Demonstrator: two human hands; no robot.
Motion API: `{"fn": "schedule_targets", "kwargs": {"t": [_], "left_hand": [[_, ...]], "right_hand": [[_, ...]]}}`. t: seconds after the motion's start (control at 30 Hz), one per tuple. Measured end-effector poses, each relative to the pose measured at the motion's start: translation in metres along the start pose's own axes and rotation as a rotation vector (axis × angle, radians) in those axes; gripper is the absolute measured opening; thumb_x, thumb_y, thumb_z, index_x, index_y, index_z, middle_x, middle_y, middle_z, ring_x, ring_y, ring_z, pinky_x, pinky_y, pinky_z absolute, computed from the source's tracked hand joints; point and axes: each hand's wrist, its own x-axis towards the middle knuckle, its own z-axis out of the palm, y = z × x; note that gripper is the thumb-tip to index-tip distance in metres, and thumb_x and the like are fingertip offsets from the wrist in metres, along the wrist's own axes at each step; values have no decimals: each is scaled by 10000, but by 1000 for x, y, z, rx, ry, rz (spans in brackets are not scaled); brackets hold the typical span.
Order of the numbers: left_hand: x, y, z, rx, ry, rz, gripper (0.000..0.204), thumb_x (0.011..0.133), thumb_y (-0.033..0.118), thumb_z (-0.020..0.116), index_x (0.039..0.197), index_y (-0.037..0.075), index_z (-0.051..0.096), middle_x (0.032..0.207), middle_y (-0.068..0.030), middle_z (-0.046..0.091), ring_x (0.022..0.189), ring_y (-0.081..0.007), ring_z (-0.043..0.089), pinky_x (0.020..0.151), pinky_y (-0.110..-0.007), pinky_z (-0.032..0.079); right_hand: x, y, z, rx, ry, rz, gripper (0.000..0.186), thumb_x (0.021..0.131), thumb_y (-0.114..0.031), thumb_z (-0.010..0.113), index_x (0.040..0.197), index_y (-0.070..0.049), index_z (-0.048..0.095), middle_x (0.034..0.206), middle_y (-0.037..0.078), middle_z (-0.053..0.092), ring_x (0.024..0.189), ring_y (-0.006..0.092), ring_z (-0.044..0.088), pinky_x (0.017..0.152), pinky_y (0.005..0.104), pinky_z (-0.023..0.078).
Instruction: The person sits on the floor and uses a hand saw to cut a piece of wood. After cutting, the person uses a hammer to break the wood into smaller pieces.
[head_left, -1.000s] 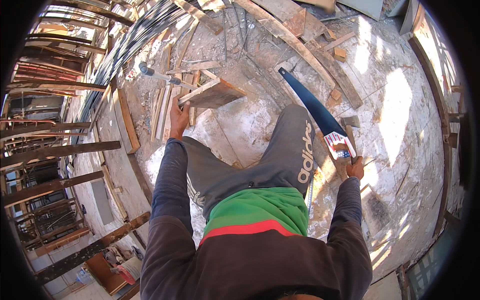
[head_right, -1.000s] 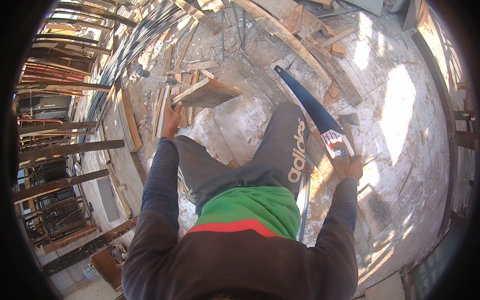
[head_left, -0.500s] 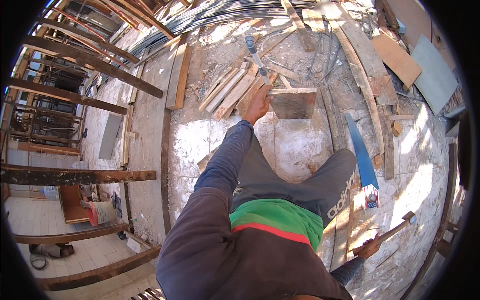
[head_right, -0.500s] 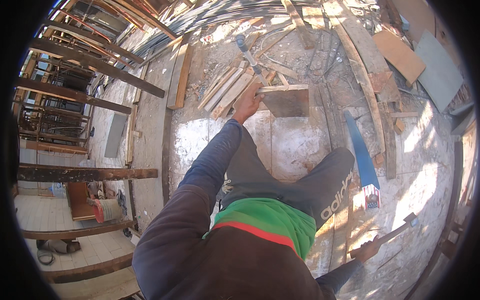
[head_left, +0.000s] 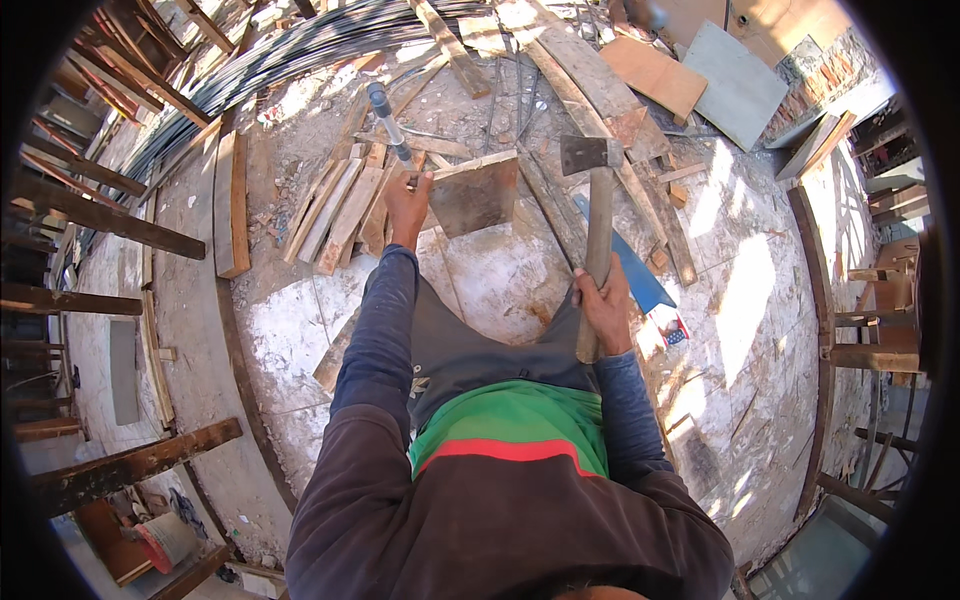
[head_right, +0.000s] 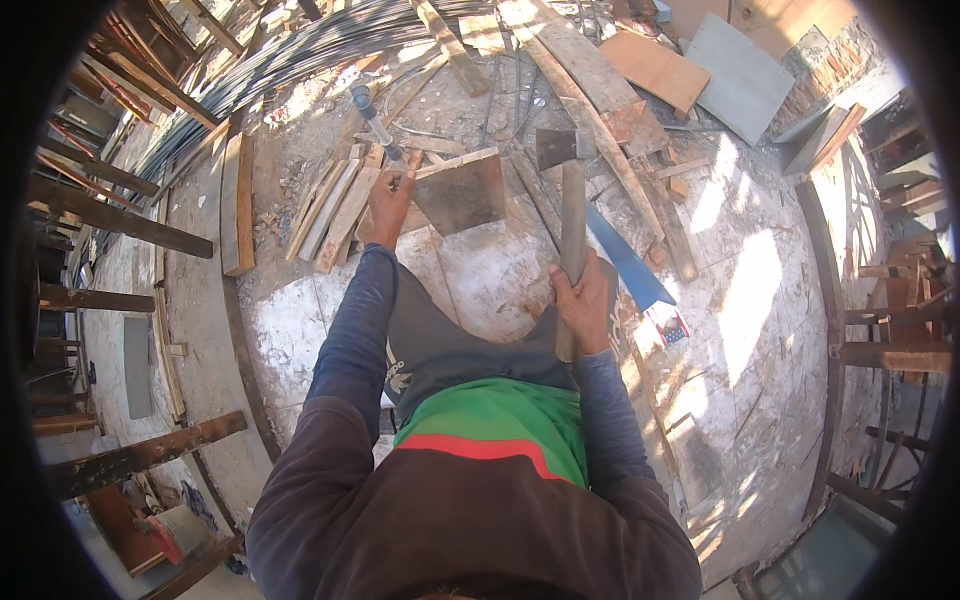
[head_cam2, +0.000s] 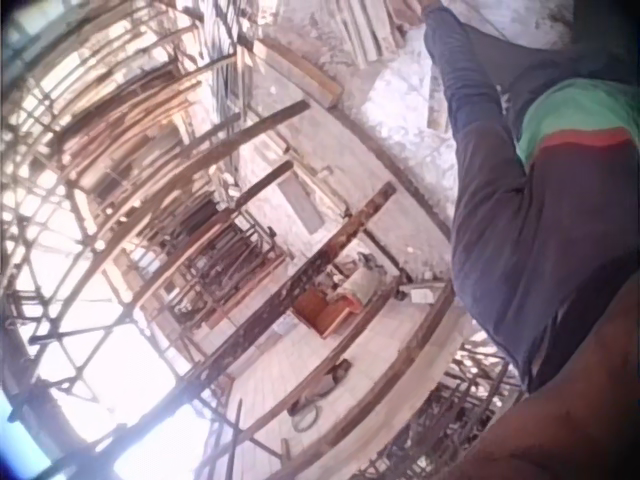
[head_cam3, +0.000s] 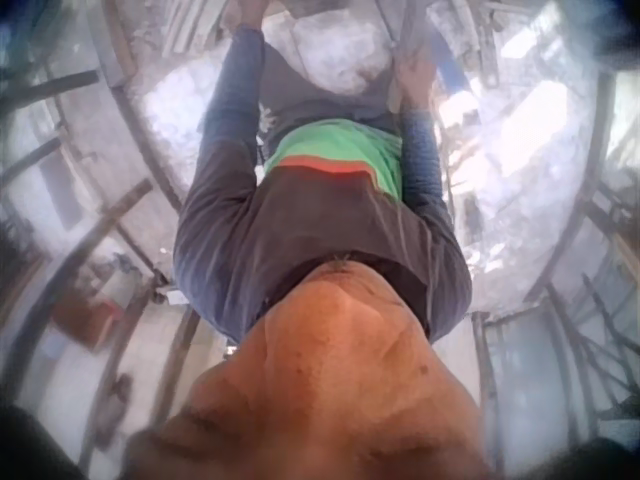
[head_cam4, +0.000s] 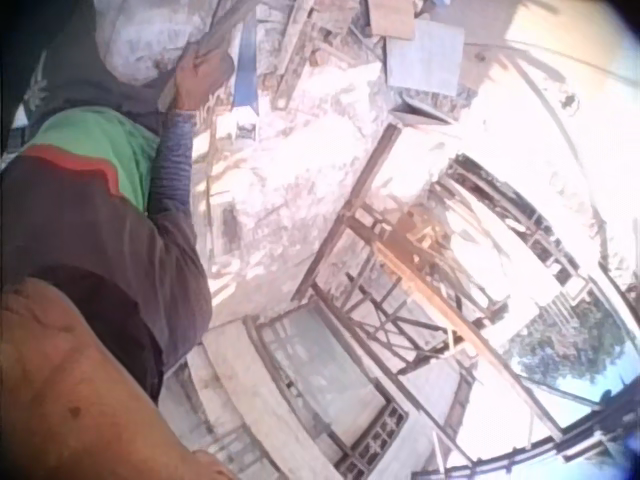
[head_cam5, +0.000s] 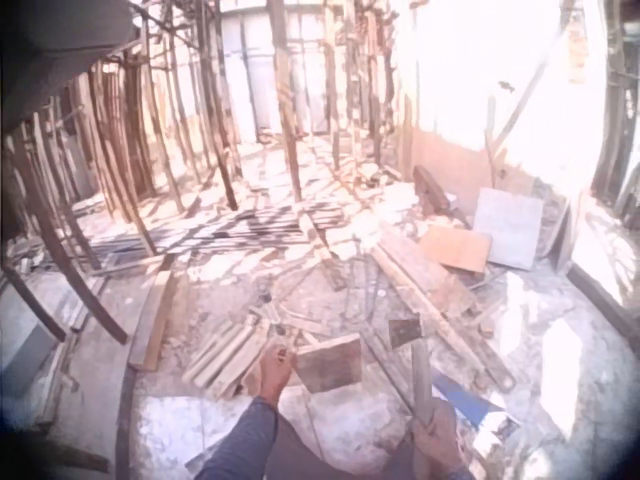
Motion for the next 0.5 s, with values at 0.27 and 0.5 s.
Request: {"fn": "schedule_targets", "kwargs": {"t": [0.27, 0.5], "left_hand": [[-6, -14, 4, -214, 62, -124, 255, 864, 243, 698, 931, -3, 699, 780, -124, 681, 726, -226, 651, 694, -366, 502], [-3, -3, -1, -160, 61, -71, 238, 839, 200, 712, 823, -22, 627, 733, -143, 657, 704, -266, 640, 687, -394, 495]], "right_hand": [[35, -19, 65, -455, -65, -204, 418, 870, -219, 655, 1170, 9, 474, 837, 318, 637, 803, 501, 632, 693, 535, 478], [40, -4, 74, -458, -52, -198, 417, 862, -213, 669, 1166, 11, 493, 842, 291, 632, 807, 473, 624, 705, 506, 481]]}}
